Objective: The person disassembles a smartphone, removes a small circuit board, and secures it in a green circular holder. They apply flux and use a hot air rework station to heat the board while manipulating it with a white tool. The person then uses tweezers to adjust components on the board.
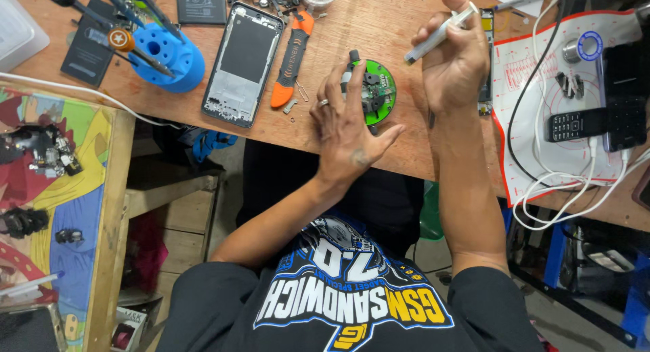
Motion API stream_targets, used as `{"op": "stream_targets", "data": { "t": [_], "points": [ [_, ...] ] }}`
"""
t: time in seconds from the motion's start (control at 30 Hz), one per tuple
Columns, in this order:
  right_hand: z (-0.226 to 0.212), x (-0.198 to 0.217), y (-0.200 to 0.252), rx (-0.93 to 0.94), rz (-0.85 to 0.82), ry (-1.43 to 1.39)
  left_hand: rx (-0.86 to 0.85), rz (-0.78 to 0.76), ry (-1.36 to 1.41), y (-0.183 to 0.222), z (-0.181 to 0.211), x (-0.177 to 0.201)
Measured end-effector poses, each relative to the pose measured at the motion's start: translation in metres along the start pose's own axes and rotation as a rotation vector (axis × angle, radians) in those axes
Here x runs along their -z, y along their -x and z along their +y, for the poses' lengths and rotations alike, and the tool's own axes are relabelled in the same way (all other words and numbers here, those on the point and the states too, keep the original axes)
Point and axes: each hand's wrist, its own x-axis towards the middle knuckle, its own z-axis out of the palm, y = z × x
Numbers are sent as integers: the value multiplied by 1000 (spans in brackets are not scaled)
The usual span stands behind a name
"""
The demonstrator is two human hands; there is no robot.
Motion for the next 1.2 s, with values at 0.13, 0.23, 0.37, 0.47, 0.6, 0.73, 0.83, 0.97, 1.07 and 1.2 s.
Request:
{"op": "stream_targets", "data": {
  "t": [0.13,0.23,0.37,0.47,0.6,0.73,0.83,0.97,1.07,1.2],
  "points": [
    [10,5,0,201,-47,346,58,66,-68,0,-1,-16],
    [14,7,0,323,-22,620,22,16,-42,-2,-11,-13],
    [11,7,3,348,13,754,-125,-83,41,-13,-29,1],
    [19,0,7,307,25,797,-191,-170,87,-17,-40,15],
    [17,-5,14,496,-39,1302,-98,-100,-93,-10,-33,14],
    [20,-12,23,547,-133,1369,99,-44,-124,-8,-21,1],
    [18,-15,26,597,-153,1457,34,-30,-135,-14,-24,1],
    [12,-21,27,466,-137,1411,-89,-94,-66,-18,-35,14],
    [7,-20,31,331,-139,1372,-128,-128,-36,-20,-38,16],
    [-3,-2,25,545,-100,1429,-152,-72,-91,-19,-34,8]
  ]
}}
